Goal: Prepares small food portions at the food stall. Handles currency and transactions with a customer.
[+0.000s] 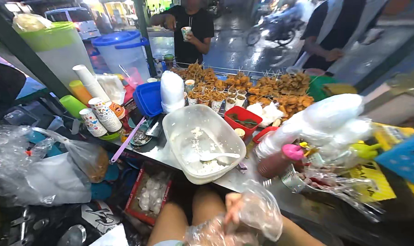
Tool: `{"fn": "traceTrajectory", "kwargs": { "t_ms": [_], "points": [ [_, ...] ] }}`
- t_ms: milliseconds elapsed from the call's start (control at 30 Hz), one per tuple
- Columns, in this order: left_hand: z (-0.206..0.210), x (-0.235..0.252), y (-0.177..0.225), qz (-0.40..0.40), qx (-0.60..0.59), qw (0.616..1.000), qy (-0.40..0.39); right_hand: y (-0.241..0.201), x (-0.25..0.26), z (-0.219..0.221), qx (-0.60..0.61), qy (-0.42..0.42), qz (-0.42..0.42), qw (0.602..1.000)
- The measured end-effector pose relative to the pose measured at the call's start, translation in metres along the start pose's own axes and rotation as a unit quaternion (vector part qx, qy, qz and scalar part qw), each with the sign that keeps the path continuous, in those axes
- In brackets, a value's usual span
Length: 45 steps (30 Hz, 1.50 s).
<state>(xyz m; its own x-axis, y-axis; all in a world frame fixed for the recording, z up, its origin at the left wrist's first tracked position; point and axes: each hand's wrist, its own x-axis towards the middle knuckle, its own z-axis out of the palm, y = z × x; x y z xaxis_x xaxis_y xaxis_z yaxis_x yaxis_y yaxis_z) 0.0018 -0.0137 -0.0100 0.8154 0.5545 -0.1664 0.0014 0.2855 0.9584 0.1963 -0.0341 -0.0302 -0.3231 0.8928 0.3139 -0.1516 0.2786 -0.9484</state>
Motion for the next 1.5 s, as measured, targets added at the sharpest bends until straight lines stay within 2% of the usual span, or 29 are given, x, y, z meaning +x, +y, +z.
{"fn": "traceTrajectory", "kwargs": {
  "t_ms": [67,100,133,167,200,233,267,300,333,400,433,467,533,600,633,700,767,833,933,1033,1133,1233,1300,1367,1433,1500],
  "points": [
    [-0.009,0.005,0.008,0.089,0.105,0.986,0.089,-0.004,0.008,-0.005,-0.029,0.097,-0.05,0.994],
    [-0.023,0.007,0.01,0.157,0.225,0.951,0.142,-0.006,0.012,-0.006,-0.019,0.137,-0.065,0.988],
    [-0.033,0.011,0.015,0.212,0.358,0.88,0.227,-0.007,0.015,-0.004,-0.007,0.156,-0.078,0.985],
    [-0.042,0.017,0.02,0.275,0.452,0.79,0.311,-0.008,0.017,0.001,0.0,0.148,-0.092,0.985],
    [-0.052,0.022,0.023,0.337,0.483,0.721,0.365,-0.007,0.018,0.009,0.008,0.121,-0.103,0.987],
    [-0.056,0.021,0.029,0.381,0.444,0.718,0.377,-0.004,0.019,0.019,0.031,0.088,-0.102,0.99],
    [-0.057,0.014,0.037,0.411,0.357,0.766,0.342,0.0,0.021,0.028,0.076,0.055,-0.089,0.992],
    [-0.057,0.006,0.047,0.432,0.259,0.826,0.253,0.005,0.022,0.036,0.133,0.031,-0.062,0.989],
    [-0.062,-0.002,0.057,0.428,0.212,0.869,0.127,0.009,0.023,0.04,0.184,0.024,-0.025,0.982],
    [-0.074,-0.009,0.069,0.383,0.211,0.893,-0.108,0.013,0.026,0.035,0.207,0.064,0.028,0.976],
    [-0.076,-0.01,0.068,0.339,0.22,0.902,-0.149,0.009,0.028,0.03,0.184,0.075,0.015,0.98],
    [-0.073,-0.013,0.063,0.273,0.223,0.927,-0.132,0.006,0.029,0.027,0.145,0.111,-0.011,0.983],
    [-0.062,-0.012,0.047,0.145,0.2,0.969,0.018,0.007,0.028,0.024,-0.02,0.173,-0.089,0.981],
    [-0.046,-0.002,0.03,0.093,0.134,0.965,0.205,0.016,0.025,0.028,-0.232,0.172,-0.185,0.939],
    [-0.042,0.002,0.024,0.074,0.09,0.961,0.252,0.022,0.025,0.032,-0.319,0.152,-0.229,0.907],
    [-0.038,0.006,0.019,0.027,0.029,0.963,0.268,0.032,0.024,0.04,-0.428,0.105,-0.284,0.852],
    [-0.041,0.004,0.014,0.004,0.029,0.966,0.256,0.038,0.02,0.042,-0.445,0.085,-0.281,0.846],
    [-0.044,-0.002,0.009,0.033,0.057,0.963,0.261,0.043,0.013,0.037,-0.423,0.074,-0.246,0.869],
    [-0.055,-0.014,-0.002,0.143,0.083,0.945,0.281,0.064,-0.005,0.025,-0.421,0.083,-0.163,0.888],
    [-0.083,-0.027,-0.013,0.242,0.03,0.92,0.306,0.089,-0.034,0.011,-0.475,0.087,-0.006,0.876],
    [-0.113,-0.044,-0.012,0.273,-0.07,0.892,0.352,0.112,-0.061,-0.001,-0.466,0.062,0.18,0.864],
    [-0.135,-0.045,-0.009,0.294,-0.057,0.848,0.438,0.13,-0.08,-0.012,-0.448,0.04,0.289,0.845],
    [-0.146,-0.035,-0.009,0.266,-0.013,0.812,0.52,0.139,-0.085,-0.02,-0.444,0.028,0.333,0.832],
    [-0.163,-0.018,-0.017,0.19,0.055,0.797,0.57,0.147,-0.085,-0.028,-0.443,0.012,0.365,0.818],
    [-0.193,0.002,-0.036,0.083,0.147,0.81,0.562,0.152,-0.083,-0.034,-0.442,0.0,0.391,0.808],
    [-0.222,0.015,-0.057,-0.067,0.271,0.829,0.486,0.154,-0.081,-0.039,-0.442,-0.011,0.42,0.792]
  ]
}}
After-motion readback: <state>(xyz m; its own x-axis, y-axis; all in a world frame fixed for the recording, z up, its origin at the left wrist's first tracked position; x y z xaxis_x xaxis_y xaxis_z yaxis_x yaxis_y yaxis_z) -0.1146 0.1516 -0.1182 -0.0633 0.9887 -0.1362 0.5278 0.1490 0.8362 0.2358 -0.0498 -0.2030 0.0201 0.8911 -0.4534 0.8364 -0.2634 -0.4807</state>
